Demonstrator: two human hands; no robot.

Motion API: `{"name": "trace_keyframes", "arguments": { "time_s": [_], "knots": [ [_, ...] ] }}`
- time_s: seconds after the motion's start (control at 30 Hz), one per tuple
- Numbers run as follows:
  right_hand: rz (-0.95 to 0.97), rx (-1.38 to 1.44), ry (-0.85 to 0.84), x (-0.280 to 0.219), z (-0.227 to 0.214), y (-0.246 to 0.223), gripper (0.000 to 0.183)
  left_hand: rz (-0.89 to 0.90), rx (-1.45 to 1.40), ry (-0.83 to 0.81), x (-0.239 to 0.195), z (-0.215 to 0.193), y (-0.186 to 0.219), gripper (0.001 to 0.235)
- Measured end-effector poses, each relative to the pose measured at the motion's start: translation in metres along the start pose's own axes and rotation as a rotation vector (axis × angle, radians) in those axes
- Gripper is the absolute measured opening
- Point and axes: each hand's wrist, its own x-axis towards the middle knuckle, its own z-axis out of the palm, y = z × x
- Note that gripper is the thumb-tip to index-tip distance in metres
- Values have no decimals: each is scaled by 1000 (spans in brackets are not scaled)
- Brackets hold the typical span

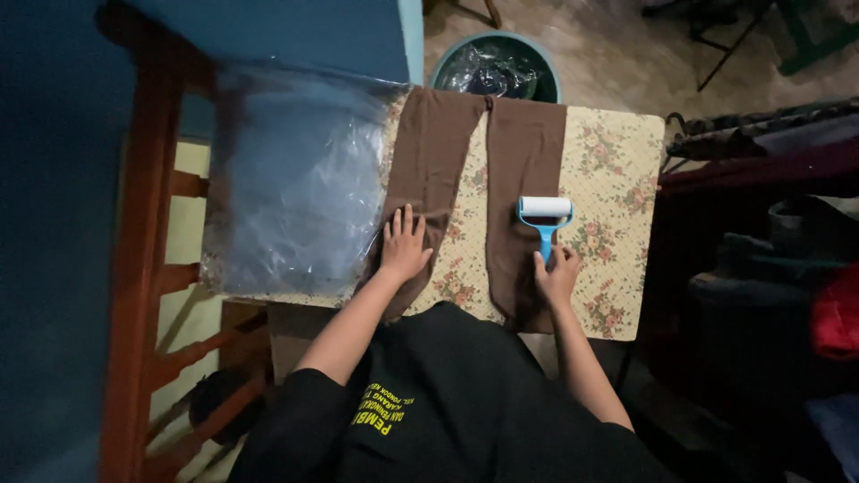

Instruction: The person removes a pair of brown pants from a plastic bag and lays them on a table. They use a lint roller to remove lint from the pants, rolling it over the fabric multiple times. The pants are then folded and placed back into the plastic bag.

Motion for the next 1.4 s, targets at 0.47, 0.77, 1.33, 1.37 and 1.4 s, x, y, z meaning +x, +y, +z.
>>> {"name": "trace_keyframes", "arguments": {
  "time_s": [0.47, 0.77, 1.33, 1.37, 1.4],
  "knots": [
    [126, 177, -108, 86, 43, -13, 29, -62, -35, -180, 71, -26, 3, 77],
    [203, -2, -112, 111, 58, -32, 39, -94, -88, -180, 118, -48, 7, 74],
    [336, 432, 30, 199, 66, -20, 26, 68, 12, 9, 57, -41, -8, 81],
    [342, 419, 47, 200, 67, -13, 25, 86, 4, 27, 45, -30, -11, 80],
    [342, 424, 50, 205, 70, -7, 25, 87, 9, 30, 31, -25, -12, 80]
  ]
}}
